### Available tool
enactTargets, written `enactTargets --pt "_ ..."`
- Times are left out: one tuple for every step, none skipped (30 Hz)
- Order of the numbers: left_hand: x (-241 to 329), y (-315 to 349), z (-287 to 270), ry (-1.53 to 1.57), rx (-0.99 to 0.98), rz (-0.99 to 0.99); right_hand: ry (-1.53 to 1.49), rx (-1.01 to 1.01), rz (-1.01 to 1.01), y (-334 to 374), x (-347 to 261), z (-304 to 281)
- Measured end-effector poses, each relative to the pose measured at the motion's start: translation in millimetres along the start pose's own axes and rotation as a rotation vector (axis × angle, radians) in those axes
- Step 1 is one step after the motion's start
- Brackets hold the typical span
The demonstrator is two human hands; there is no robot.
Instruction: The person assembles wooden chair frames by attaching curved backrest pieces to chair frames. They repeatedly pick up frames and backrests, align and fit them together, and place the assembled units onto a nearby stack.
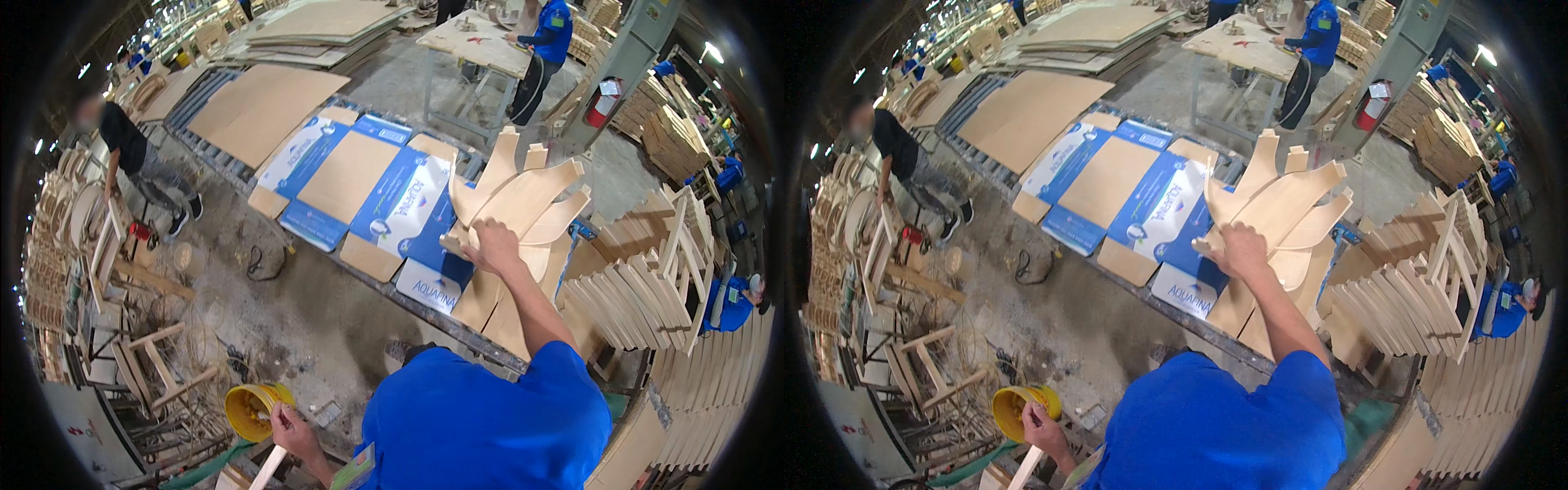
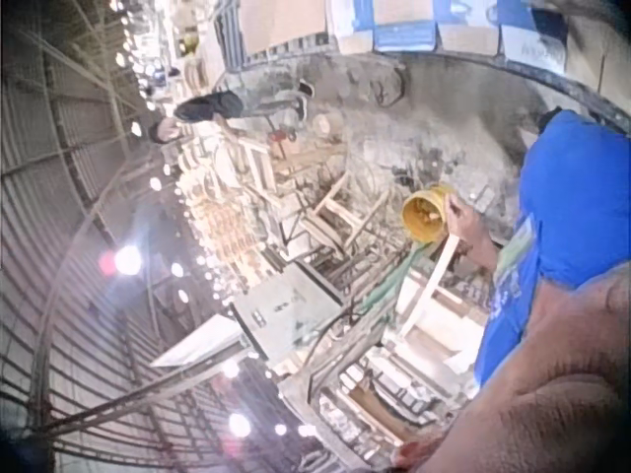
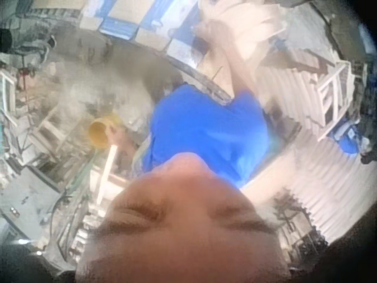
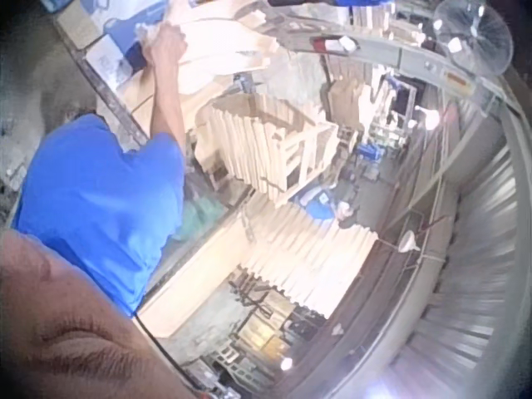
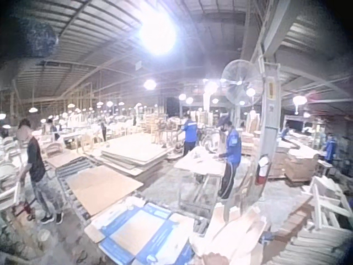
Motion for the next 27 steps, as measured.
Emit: enactTargets --pt "8 -9 14 -0.027 -0.023 0.029 0.077 -0.173 0.081 -3 21 6" --pt "16 -17 26 -0.056 -0.044 0.057 0.149 -0.348 0.161 -3 37 14" --pt "22 -24 40 -0.072 -0.073 0.081 0.134 -0.399 0.162 0 62 34" --pt "31 -30 53 -0.054 -0.12 0.088 0.12 -0.454 0.155 2 79 51" --pt "41 -35 60 -0.054 -0.153 0.093 0.062 -0.373 0.16 2 80 56" --pt "48 -37 63 -0.058 -0.191 0.1 0.0 -0.298 0.169 7 79 57" --pt "45 -40 71 -0.018 -0.186 0.125 -0.061 -0.221 0.178 7 80 55" --pt "44 -40 74 -0.028 -0.205 0.112 -0.136 -0.161 0.211 1 86 49" --pt "42 -40 78 -0.034 -0.225 0.101 -0.21 -0.098 0.245 -6 90 32" --pt "41 -41 80 -0.043 -0.247 0.09 -0.285 -0.037 0.281 -13 95 15" --pt "44 -42 85 -0.046 -0.262 0.136 -0.474 0.011 0.274 -17 112 -4" --pt "47 -43 90 -0.046 -0.276 0.181 -0.661 0.063 0.262 -21 130 -24" --pt "50 -42 90 -0.068 -0.27 0.215 -0.918 0.117 0.226 -25 130 -47" --pt "50 -41 87 -0.073 -0.267 0.197 -1.173 0.166 0.179 -27 126 -75" --pt "53 -42 88 -0.058 -0.28 0.19 -1.229 0.296 0.169 -23 136 -102" --pt "54 -42 92 -0.04 -0.297 0.183 -1.278 0.43 0.159 -18 146 -127" --pt "55 -42 93 -0.025 -0.293 0.194 -1.341 0.501 0.16 -14 147 -151" --pt "56 -42 91 -0.017 -0.285 0.203 -1.408 0.566 0.16 -9 145 -176" --pt "55 -42 88 -0.016 -0.279 0.212 -1.497 0.618 0.09 -4 135 -198" --pt "53 -42 85 -0.031 -0.276 0.207 -1.583 0.673 0.019 1 122 -218" --pt "50 -43 86 -0.039 -0.274 0.203 -1.626 0.676 -0.042 7 113 -237" --pt "48 -44 87 -0.047 -0.276 0.199 -1.667 0.679 -0.1 15 105 -253" --pt "48 -46 89 -0.027 -0.298 0.182 -1.759 0.698 -0.119 23 92 -265" --pt "51 -50 93 -0.004 -0.324 0.166 -1.846 0.764 -0.106 27 82 -273" --pt "53 -53 96 0.022 -0.333 0.146 -1.937 0.821 -0.11 28 69 -282" --pt "55 -57 98 0.042 -0.333 0.151 -2.031 0.876 -0.113 27 63 -286" --pt "58 -63 105 0.071 -0.339 0.158 -2.138 0.779 -0.255 27 68 -287"
Point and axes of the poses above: each hand's wrist, its own y-axis away from the middle knuckle, its own z-axis out of the palm, x = y × z, the point moved 2 cm from there along -y, towards the middle knuckle
